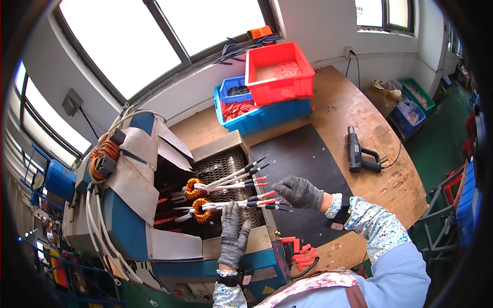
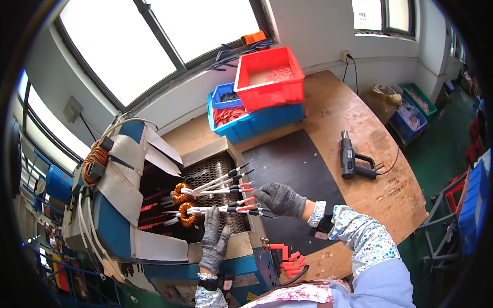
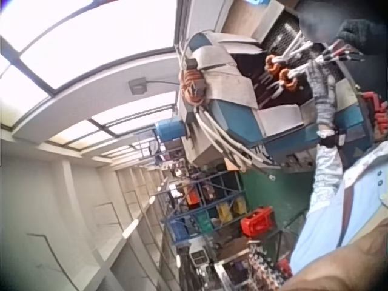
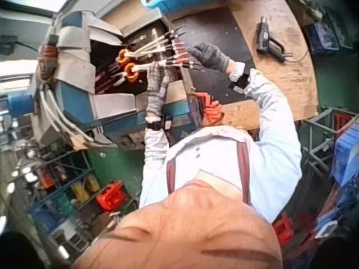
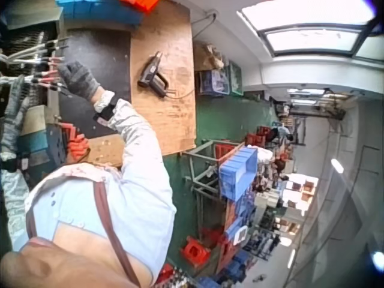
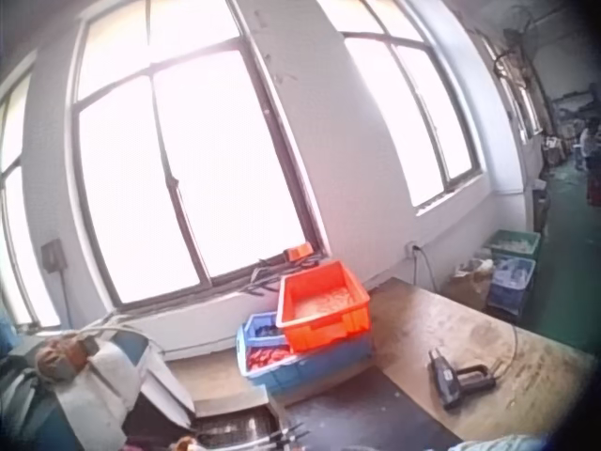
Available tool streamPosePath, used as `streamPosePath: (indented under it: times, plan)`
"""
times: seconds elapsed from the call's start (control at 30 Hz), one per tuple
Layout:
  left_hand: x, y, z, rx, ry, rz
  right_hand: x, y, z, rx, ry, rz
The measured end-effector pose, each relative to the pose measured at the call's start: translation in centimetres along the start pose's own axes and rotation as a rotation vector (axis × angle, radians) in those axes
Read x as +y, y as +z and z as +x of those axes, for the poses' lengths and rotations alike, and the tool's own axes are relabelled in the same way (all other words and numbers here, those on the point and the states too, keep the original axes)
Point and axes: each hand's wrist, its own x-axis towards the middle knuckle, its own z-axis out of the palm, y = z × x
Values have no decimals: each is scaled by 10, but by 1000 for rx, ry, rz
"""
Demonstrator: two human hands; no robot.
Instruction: Process electromagnetic coils by heating them with a specialized machine and a heat gun and placing them on a metal drying rack.
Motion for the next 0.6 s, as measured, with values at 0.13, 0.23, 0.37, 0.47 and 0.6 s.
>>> streamPosePath:
  times: [0.13,0.23,0.37,0.47,0.6]
  plan:
    - [0,-4,0,-15,-35,-31,10,-2,8,-59,70,29]
    - [2,-2,0,5,-57,-72,39,7,-24,-251,365,-38]
    - [7,3,6,25,-86,-196,78,43,-86,-544,677,-76]
    - [1,5,4,35,-102,-221,84,71,-91,-524,883,-106]
    - [3,5,1,6,-143,-202,84,102,-73,-674,1137,-271]
